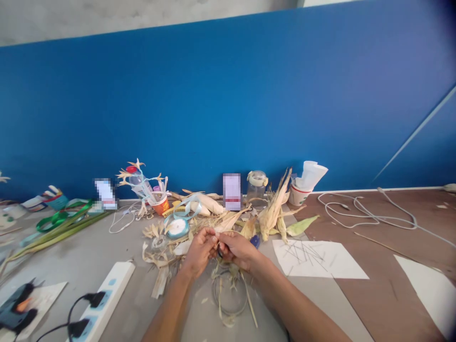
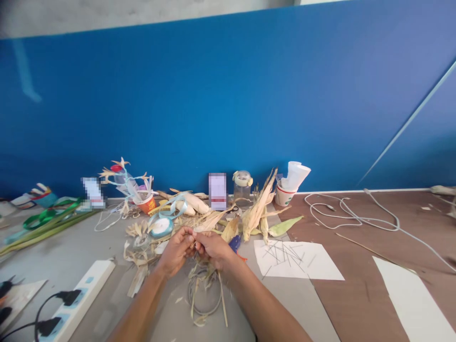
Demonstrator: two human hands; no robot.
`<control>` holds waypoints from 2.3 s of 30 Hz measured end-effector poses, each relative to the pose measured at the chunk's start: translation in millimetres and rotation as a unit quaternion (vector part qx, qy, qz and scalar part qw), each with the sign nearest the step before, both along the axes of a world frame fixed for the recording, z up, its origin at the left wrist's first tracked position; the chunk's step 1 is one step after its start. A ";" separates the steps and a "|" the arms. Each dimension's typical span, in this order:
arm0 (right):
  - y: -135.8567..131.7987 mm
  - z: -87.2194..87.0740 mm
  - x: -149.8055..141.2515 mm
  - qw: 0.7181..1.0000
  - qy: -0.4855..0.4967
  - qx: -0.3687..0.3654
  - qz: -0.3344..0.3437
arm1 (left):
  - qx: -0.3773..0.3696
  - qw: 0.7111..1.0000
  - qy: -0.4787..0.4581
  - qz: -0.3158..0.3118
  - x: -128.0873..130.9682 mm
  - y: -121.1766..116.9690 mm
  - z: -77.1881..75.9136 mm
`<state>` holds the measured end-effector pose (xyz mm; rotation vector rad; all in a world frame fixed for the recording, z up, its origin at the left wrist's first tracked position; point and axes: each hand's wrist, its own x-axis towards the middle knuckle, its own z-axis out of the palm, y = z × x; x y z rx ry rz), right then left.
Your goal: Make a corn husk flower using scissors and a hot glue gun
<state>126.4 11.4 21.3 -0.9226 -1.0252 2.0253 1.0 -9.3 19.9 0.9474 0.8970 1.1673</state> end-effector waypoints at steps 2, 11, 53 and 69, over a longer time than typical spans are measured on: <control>0.1 -0.4 -1.7 1.000 -0.010 0.001 -0.022 | -0.008 1.000 0.005 0.008 0.2 0.0 2.1; 5.4 -1.2 -5.1 0.969 -0.071 0.154 -0.181 | -0.071 0.996 -0.050 -0.002 0.0 -1.5 3.9; 5.2 3.0 1.8 0.858 -0.255 0.420 -0.149 | 0.002 0.996 0.019 0.082 3.4 0.1 1.4; 5.5 -2.8 -9.2 0.910 -0.199 0.310 -0.192 | 0.056 0.987 0.113 0.102 0.0 4.5 -8.3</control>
